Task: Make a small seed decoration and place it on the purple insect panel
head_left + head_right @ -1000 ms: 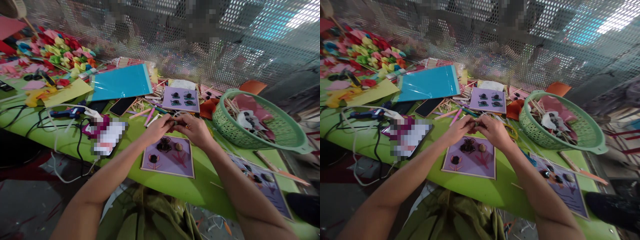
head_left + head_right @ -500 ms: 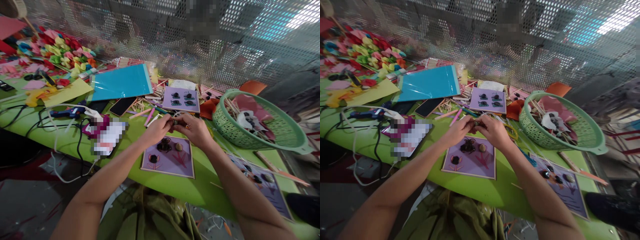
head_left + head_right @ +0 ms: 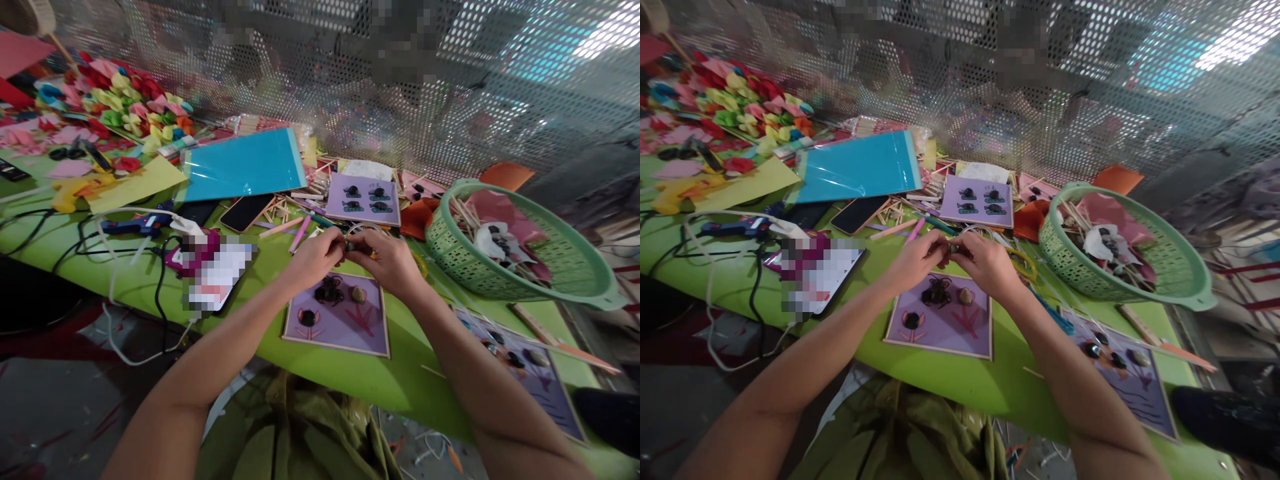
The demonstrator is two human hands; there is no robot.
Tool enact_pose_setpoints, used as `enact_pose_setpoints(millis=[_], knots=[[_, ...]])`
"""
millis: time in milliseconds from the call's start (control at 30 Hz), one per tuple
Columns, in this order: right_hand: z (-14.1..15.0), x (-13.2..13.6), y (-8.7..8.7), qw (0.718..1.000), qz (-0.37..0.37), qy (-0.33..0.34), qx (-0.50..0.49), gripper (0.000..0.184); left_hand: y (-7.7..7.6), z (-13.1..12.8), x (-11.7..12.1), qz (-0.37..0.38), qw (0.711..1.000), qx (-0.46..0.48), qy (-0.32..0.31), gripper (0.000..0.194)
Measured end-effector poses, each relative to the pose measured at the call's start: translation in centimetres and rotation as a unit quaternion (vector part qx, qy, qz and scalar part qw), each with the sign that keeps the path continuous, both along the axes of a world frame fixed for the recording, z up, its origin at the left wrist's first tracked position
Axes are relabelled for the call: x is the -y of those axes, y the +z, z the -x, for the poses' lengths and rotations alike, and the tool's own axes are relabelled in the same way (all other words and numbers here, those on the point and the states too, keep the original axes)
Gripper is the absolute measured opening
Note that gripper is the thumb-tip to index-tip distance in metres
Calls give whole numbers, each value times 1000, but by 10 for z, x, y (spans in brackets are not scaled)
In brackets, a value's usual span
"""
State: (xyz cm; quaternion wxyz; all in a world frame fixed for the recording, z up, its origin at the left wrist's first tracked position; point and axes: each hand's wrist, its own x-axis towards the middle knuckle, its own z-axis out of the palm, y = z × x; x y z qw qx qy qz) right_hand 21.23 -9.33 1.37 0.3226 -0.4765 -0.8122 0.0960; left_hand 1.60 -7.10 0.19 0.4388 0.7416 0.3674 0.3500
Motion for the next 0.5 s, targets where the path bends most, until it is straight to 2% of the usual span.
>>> enact_pose_setpoints(millis=[100,200,367,500], knots=[[2,0,0,999,29,-1,-36,14,-1,0,-1,22,1000,18,5,16],[5,-1,0,989,86,2,-118,18,-3,1,-2,47,998,37,10,15],[7,-4,-3,932,214,18,-291,35,-3,0,-5,120,985,124,-5,13],[4,-8,-3,892,258,25,-371,40,3,2,-5,132,978,159,0,13]])
